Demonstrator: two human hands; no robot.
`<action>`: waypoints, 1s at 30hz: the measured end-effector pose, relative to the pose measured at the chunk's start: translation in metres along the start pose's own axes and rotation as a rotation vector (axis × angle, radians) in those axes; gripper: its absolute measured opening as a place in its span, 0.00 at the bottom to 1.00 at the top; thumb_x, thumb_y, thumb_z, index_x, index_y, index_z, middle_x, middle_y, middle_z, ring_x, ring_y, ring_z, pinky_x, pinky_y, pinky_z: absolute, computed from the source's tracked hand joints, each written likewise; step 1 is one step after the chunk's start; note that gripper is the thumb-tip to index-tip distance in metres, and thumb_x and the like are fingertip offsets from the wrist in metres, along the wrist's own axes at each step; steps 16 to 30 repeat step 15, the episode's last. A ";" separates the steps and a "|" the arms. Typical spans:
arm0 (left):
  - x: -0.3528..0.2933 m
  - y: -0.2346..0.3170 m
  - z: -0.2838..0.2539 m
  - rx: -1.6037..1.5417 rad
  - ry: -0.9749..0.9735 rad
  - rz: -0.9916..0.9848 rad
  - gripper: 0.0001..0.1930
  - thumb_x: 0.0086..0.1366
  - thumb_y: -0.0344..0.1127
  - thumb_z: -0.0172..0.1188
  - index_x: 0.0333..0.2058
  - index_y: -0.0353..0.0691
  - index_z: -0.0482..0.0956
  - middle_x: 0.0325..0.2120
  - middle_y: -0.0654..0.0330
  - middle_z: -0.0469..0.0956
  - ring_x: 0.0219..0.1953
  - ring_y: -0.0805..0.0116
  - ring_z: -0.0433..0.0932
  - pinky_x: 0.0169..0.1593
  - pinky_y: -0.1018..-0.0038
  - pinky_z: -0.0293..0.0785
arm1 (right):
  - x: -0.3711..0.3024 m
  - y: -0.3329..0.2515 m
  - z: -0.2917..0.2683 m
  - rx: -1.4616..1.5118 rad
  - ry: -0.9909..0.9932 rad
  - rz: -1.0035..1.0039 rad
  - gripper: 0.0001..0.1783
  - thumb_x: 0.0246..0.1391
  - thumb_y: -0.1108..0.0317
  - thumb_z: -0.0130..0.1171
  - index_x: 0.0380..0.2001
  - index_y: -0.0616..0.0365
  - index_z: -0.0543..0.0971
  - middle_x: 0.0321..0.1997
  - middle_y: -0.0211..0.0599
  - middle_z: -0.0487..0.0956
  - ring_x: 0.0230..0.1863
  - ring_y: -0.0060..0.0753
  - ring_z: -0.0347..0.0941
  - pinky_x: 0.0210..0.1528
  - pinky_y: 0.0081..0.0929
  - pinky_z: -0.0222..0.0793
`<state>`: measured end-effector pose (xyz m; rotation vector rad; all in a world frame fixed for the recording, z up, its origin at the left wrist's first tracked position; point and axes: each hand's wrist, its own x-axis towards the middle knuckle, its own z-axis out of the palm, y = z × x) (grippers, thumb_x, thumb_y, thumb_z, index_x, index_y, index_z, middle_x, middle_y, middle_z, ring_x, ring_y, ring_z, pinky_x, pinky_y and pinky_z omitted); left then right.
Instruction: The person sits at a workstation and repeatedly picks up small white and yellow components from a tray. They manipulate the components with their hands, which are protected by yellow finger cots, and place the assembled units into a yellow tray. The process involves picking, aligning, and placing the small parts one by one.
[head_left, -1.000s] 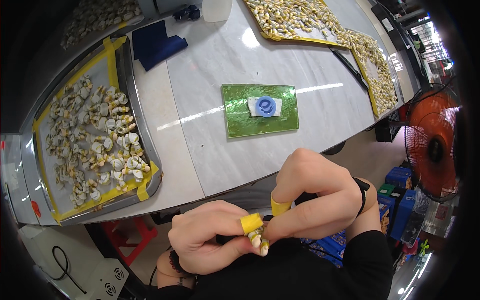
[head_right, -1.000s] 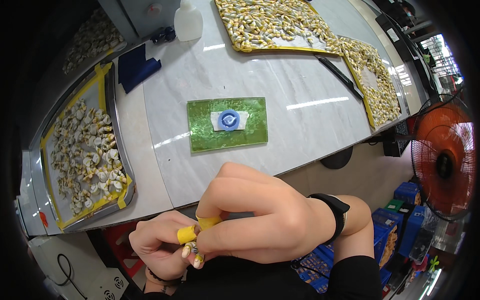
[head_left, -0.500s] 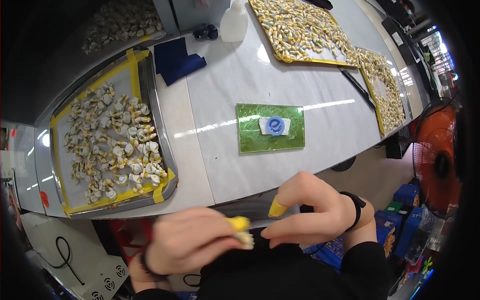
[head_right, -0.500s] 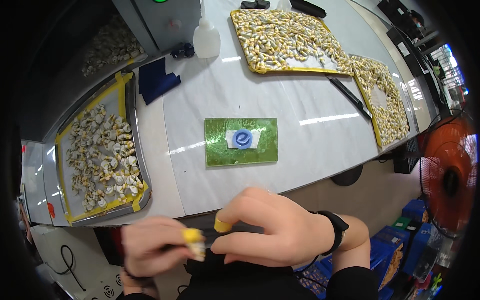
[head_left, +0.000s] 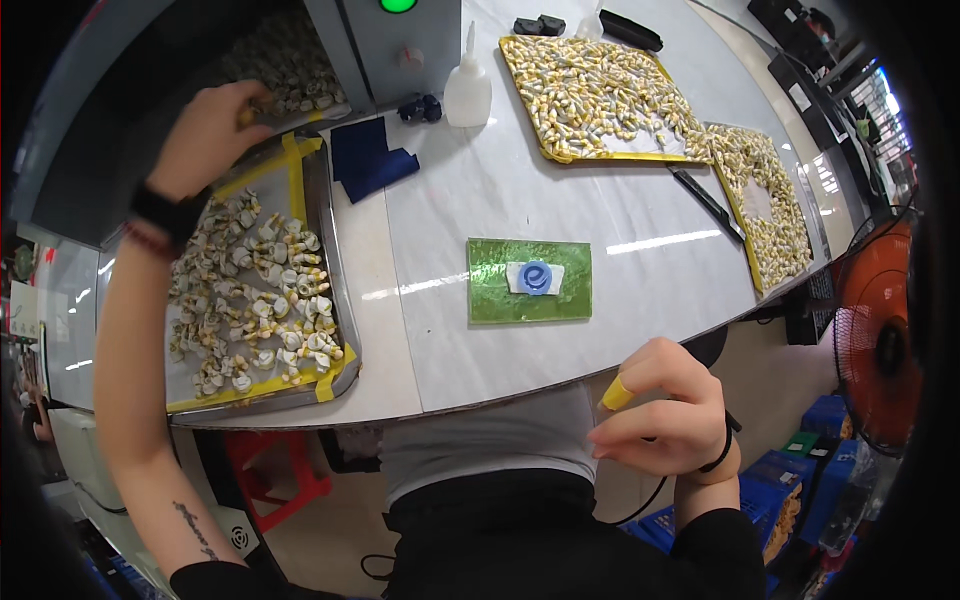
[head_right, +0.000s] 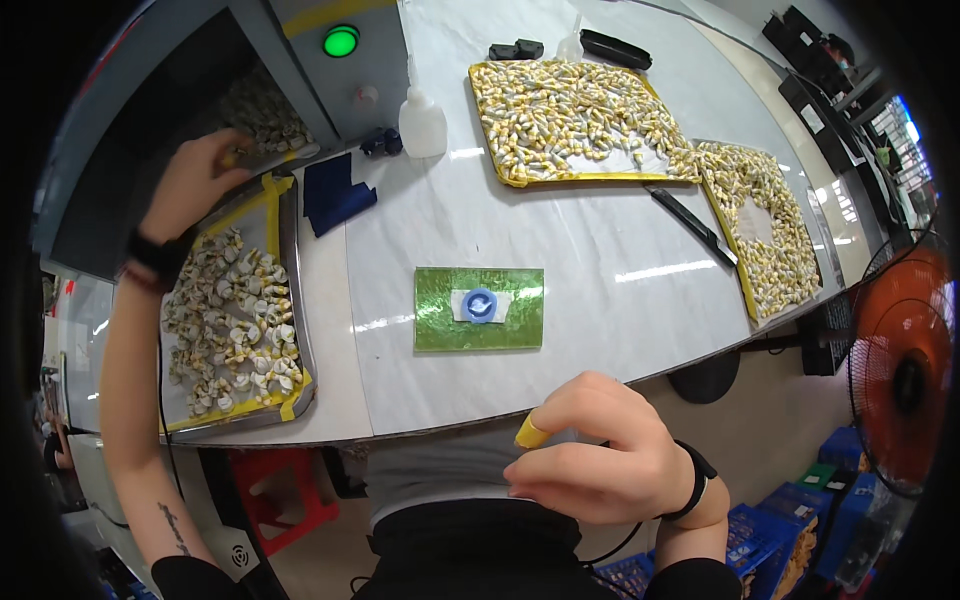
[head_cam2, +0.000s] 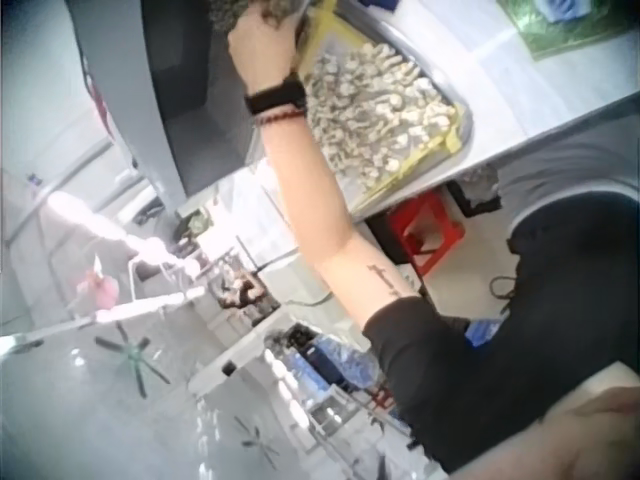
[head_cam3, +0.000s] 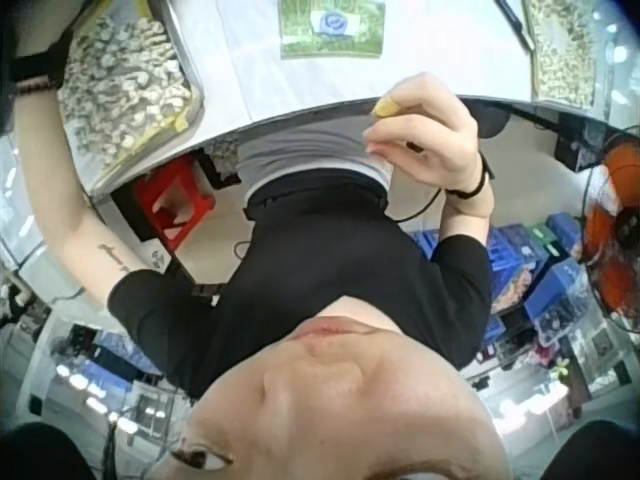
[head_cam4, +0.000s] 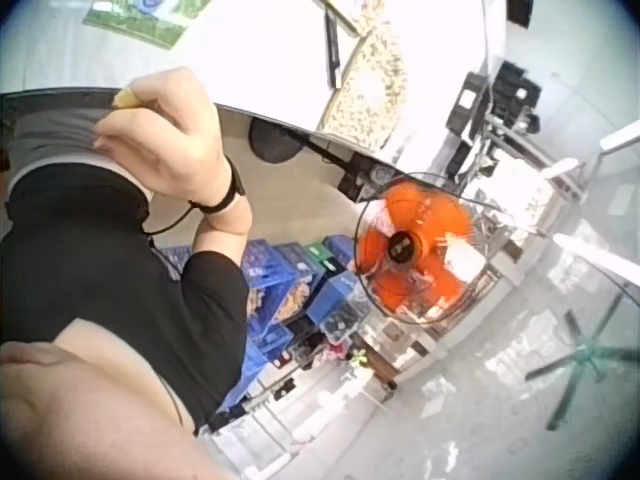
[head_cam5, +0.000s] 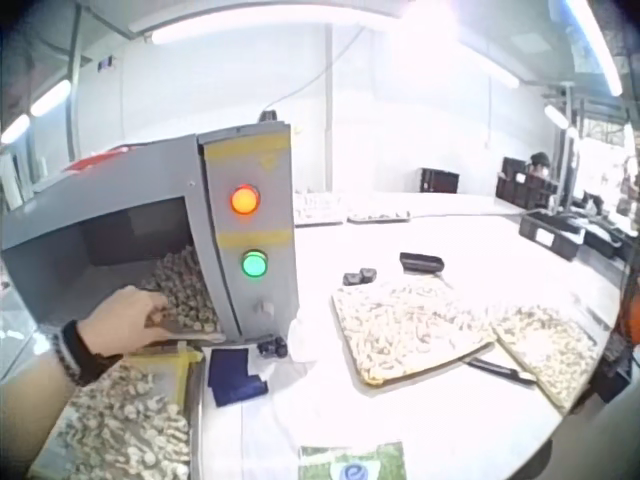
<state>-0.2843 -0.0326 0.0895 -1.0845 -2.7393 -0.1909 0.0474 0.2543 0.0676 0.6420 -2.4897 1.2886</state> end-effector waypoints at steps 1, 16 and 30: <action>0.002 -0.010 0.007 0.015 -0.005 -0.023 0.19 0.48 0.36 0.66 0.39 0.36 0.76 0.30 0.48 0.77 0.34 0.51 0.76 0.39 0.64 0.71 | 0.000 -0.004 -0.001 0.002 0.009 0.000 0.13 0.32 0.73 0.70 0.27 0.55 0.81 0.30 0.34 0.73 0.29 0.32 0.71 0.29 0.24 0.66; -0.013 -0.014 -0.024 -0.651 0.032 -0.215 0.14 0.64 0.43 0.53 0.42 0.41 0.77 0.34 0.56 0.80 0.35 0.59 0.78 0.39 0.71 0.72 | -0.023 -0.007 -0.045 -0.299 0.276 0.226 0.12 0.26 0.76 0.69 0.22 0.54 0.81 0.25 0.33 0.74 0.25 0.29 0.70 0.26 0.23 0.66; -0.013 -0.014 -0.024 -0.651 0.032 -0.215 0.14 0.64 0.43 0.53 0.42 0.41 0.77 0.34 0.56 0.80 0.35 0.59 0.78 0.39 0.71 0.72 | -0.023 -0.007 -0.045 -0.299 0.276 0.226 0.12 0.26 0.76 0.69 0.22 0.54 0.81 0.25 0.33 0.74 0.25 0.29 0.70 0.26 0.23 0.66</action>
